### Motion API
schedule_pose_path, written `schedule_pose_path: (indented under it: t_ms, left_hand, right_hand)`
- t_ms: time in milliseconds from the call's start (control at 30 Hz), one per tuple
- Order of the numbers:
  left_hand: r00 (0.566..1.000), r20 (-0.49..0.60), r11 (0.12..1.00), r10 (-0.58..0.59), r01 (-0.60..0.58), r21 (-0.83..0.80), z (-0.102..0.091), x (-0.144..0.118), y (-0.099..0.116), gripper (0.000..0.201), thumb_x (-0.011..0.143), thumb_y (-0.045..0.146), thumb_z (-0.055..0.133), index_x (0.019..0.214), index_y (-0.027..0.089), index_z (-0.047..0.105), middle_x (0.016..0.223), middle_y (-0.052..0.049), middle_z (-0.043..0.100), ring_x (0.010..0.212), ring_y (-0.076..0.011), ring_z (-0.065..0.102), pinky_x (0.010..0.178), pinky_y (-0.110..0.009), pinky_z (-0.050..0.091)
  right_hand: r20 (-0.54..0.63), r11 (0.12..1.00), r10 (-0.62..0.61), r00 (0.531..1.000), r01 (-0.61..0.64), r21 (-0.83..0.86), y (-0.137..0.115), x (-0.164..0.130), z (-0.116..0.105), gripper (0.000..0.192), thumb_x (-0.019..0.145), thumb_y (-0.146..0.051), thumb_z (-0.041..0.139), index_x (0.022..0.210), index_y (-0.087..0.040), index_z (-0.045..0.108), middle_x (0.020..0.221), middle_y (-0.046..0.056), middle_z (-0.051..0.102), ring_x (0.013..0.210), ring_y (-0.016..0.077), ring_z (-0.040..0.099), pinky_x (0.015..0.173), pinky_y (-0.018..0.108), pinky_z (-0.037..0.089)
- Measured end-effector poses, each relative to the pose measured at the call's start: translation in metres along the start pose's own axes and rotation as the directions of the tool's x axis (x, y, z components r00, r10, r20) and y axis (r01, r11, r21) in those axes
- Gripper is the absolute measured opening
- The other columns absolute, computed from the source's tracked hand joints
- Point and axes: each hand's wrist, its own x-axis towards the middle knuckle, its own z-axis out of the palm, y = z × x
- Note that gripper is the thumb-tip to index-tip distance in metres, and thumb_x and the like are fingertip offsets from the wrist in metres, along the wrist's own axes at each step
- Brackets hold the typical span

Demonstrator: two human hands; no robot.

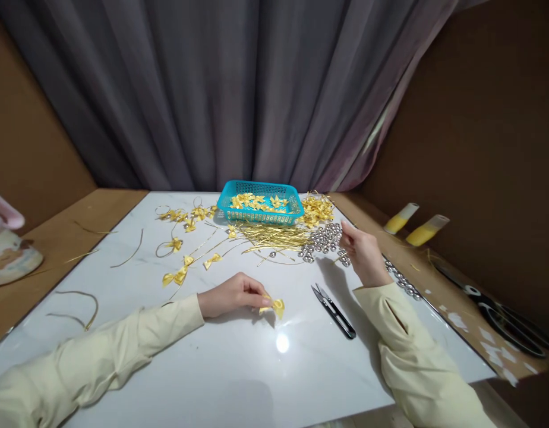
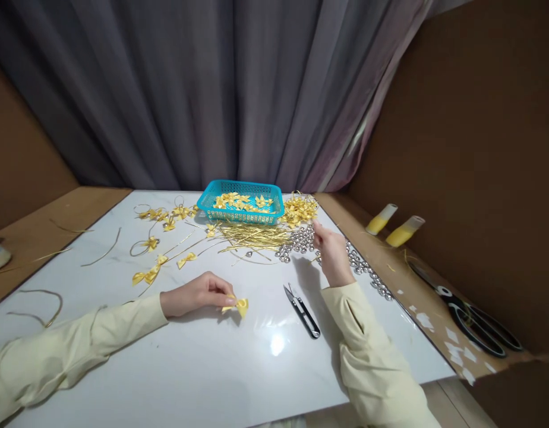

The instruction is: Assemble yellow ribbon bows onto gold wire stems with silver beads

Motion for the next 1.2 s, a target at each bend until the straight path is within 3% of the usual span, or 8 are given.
schedule_pose_path:
  t_ms: [167,300,367,467,567,700,867,1200]
  left_hand:
    - [1.000,-0.003,1.000,-0.028,0.028,-0.001,0.001,-0.001,0.000,0.024,0.068,0.036,0.070,0.064,0.012,0.068,0.056,0.000,0.055,0.053,-0.0100,0.043,0.052,-0.022,0.033]
    - [0.999,0.017,1.000,-0.027,0.027,-0.001,0.000,0.000,0.001,0.023,0.069,0.035,0.069,0.066,0.012,0.069,0.057,0.000,0.056,0.054,-0.0100,0.044,0.053,-0.022,0.033]
    - [0.999,0.035,1.000,-0.019,0.019,0.004,-0.001,0.001,0.000,0.020,0.071,0.033,0.068,0.068,0.013,0.069,0.058,0.000,0.057,0.055,-0.0101,0.045,0.055,-0.022,0.034]
    - [0.998,0.058,1.000,-0.007,0.007,0.007,-0.002,0.001,-0.001,0.016,0.073,0.029,0.067,0.069,0.013,0.070,0.060,0.000,0.058,0.058,-0.0103,0.047,0.058,-0.022,0.036]
    - [0.997,0.074,1.000,-0.017,0.016,0.005,-0.003,0.001,-0.001,0.015,0.073,0.027,0.067,0.070,0.013,0.070,0.060,0.000,0.058,0.058,-0.0102,0.047,0.058,-0.022,0.036]
    - [0.997,0.076,1.000,-0.029,0.029,0.003,-0.003,0.001,0.000,0.016,0.072,0.029,0.068,0.070,0.013,0.070,0.060,0.000,0.058,0.058,-0.0101,0.046,0.058,-0.022,0.036]
    - [0.995,0.083,0.999,-0.053,0.053,-0.002,-0.004,0.002,-0.001,0.018,0.071,0.030,0.069,0.071,0.012,0.070,0.061,0.000,0.058,0.058,-0.0098,0.046,0.057,-0.021,0.035]
    - [0.992,0.118,0.999,-0.041,0.043,-0.014,-0.007,0.003,-0.004,0.018,0.073,0.029,0.068,0.074,0.012,0.070,0.062,0.000,0.059,0.059,-0.0098,0.048,0.058,-0.021,0.036]
  right_hand:
    - [-0.015,0.997,0.007,1.000,-0.008,-0.075,0.002,-0.004,0.004,0.040,0.070,-0.049,0.067,0.051,-0.016,0.054,0.046,-0.003,0.044,0.043,0.0076,0.034,0.041,0.022,0.026]
    - [0.183,0.988,0.143,0.973,-0.150,0.029,-0.002,-0.003,-0.001,0.040,0.075,-0.054,0.060,0.077,-0.014,0.065,0.069,0.005,0.063,0.053,0.0114,0.052,0.046,0.023,0.040]
    - [0.297,0.963,0.202,0.933,-0.245,0.113,-0.003,-0.001,-0.004,0.041,0.078,-0.055,0.056,0.083,-0.015,0.064,0.060,0.002,0.058,0.048,0.0097,0.049,0.045,0.022,0.039]
    - [0.373,0.947,0.221,0.901,-0.289,0.137,-0.001,-0.001,-0.005,0.040,0.080,-0.054,0.054,0.084,-0.015,0.062,0.041,-0.009,0.032,0.034,0.0054,0.026,0.037,0.020,0.027]
    - [0.448,0.944,0.250,0.858,-0.320,0.086,0.000,-0.006,-0.001,0.038,0.079,-0.049,0.057,0.091,-0.014,0.062,0.041,-0.012,0.018,0.035,0.0048,0.012,0.036,0.020,0.016]
    - [0.550,0.930,0.330,0.767,-0.363,-0.052,-0.002,-0.015,0.006,0.037,0.073,-0.034,0.066,0.099,-0.007,0.062,0.045,-0.009,0.032,0.038,0.0044,0.020,0.038,0.021,0.014]
    - [0.607,0.922,0.379,0.698,-0.345,-0.179,-0.001,-0.020,0.010,0.051,0.073,-0.021,0.064,0.120,-0.006,0.052,0.063,0.001,0.060,0.044,0.0059,0.035,0.041,0.021,0.025]
    - [0.621,0.929,0.369,0.691,-0.263,-0.260,0.007,-0.017,0.017,0.032,0.069,-0.041,0.068,0.073,-0.009,0.065,0.076,0.009,0.068,0.049,0.0084,0.051,0.043,0.021,0.042]
